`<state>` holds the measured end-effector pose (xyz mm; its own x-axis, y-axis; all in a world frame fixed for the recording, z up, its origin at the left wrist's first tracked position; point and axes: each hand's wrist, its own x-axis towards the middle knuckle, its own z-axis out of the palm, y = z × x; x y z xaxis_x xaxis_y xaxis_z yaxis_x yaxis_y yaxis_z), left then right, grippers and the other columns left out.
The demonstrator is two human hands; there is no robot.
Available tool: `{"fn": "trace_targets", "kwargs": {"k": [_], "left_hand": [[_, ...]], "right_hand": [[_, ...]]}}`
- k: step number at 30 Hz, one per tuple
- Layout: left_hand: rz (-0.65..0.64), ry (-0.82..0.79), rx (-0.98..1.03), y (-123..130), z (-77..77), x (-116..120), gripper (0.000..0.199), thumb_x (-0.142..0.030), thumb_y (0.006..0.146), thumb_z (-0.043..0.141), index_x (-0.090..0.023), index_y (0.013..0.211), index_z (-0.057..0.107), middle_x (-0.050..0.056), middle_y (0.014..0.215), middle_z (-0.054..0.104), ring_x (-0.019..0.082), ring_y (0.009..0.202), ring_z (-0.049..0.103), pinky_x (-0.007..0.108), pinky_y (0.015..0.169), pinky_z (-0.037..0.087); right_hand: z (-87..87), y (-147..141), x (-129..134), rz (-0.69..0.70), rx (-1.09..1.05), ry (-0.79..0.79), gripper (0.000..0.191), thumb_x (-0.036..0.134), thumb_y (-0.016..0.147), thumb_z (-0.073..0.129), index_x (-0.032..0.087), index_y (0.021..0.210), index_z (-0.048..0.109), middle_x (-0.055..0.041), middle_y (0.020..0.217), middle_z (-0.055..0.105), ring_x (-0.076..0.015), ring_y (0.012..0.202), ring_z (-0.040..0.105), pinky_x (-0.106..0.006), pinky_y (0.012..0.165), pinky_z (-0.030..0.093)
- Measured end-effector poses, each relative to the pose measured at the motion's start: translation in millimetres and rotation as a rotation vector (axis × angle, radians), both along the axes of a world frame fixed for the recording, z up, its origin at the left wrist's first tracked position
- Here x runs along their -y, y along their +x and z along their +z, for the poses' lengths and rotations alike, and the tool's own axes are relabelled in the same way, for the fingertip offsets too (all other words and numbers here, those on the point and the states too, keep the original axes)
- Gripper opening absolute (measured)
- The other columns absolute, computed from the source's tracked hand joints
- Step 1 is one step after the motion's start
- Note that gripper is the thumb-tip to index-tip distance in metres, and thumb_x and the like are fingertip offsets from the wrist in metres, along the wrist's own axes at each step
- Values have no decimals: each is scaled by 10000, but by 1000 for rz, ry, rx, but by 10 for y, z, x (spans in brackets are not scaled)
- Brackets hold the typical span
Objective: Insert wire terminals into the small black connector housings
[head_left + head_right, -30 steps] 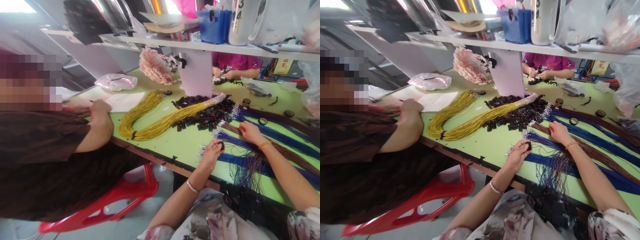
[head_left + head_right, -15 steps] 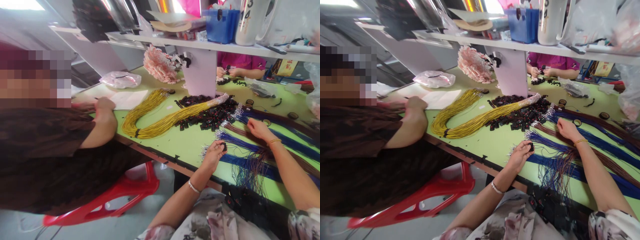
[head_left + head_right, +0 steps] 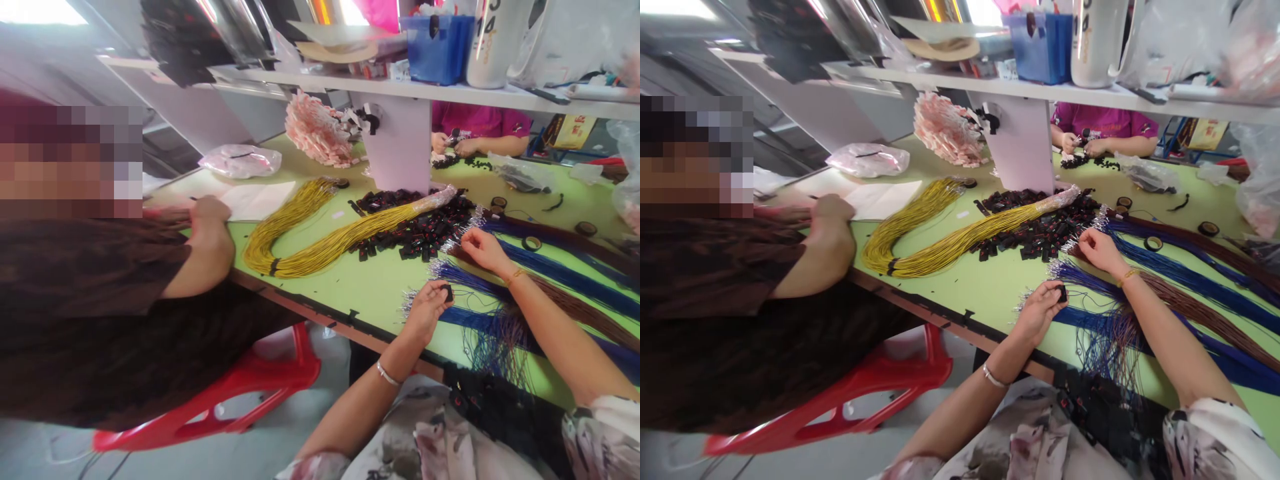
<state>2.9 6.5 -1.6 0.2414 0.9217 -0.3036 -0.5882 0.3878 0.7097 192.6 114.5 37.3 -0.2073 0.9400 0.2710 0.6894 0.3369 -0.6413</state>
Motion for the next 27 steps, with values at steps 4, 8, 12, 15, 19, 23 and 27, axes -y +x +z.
{"fn": "trace_targets", "kwargs": {"k": [4,8,12,15,19,23,27], "left_hand": [[7,-1,12,-7,-9,1,351,-289,621,792,-159,897,617,2,771,587,111,724,580,278,746,469],[17,1,31,5,-6,-6,333,-277,633,779,-161,896,612,12,806,594,113,758,575,280,774,462],[35,-7,41,26,-10,-23,304,-260,646,761,-167,891,608,14,815,589,112,768,563,284,790,455],[35,-15,34,35,-11,-34,289,-246,659,747,-170,901,608,21,849,595,116,777,563,296,801,455],[30,-18,18,41,-10,-41,286,-230,671,727,-169,926,611,17,835,590,124,793,572,316,837,457],[32,-22,6,47,-20,-49,272,-216,677,711,-167,926,615,14,825,582,121,795,571,327,861,458],[35,-26,-5,50,-25,-57,255,-210,680,705,-169,915,616,19,849,584,124,816,573,332,873,455]], "right_hand": [[86,-181,108,39,-99,-33,169,305,802,512,166,737,583,0,689,600,-110,594,475,-225,572,373],[110,-209,353,58,-143,-94,156,301,790,534,169,731,592,11,638,579,-104,550,457,-223,533,367],[80,-209,582,100,-128,-136,109,263,770,541,176,741,599,11,632,580,-101,532,455,-221,515,366],[47,-221,695,125,-107,-131,91,236,748,542,172,728,603,8,639,592,-100,541,470,-216,521,368],[11,-236,769,131,-43,-128,93,231,726,554,171,690,614,19,603,579,-93,525,457,-213,518,345],[-14,-238,782,123,-12,-108,101,237,717,558,173,659,611,29,569,564,-86,501,441,-214,508,321],[-18,-242,784,100,15,-87,93,232,703,563,176,647,612,30,563,568,-87,500,443,-214,512,312]]}}
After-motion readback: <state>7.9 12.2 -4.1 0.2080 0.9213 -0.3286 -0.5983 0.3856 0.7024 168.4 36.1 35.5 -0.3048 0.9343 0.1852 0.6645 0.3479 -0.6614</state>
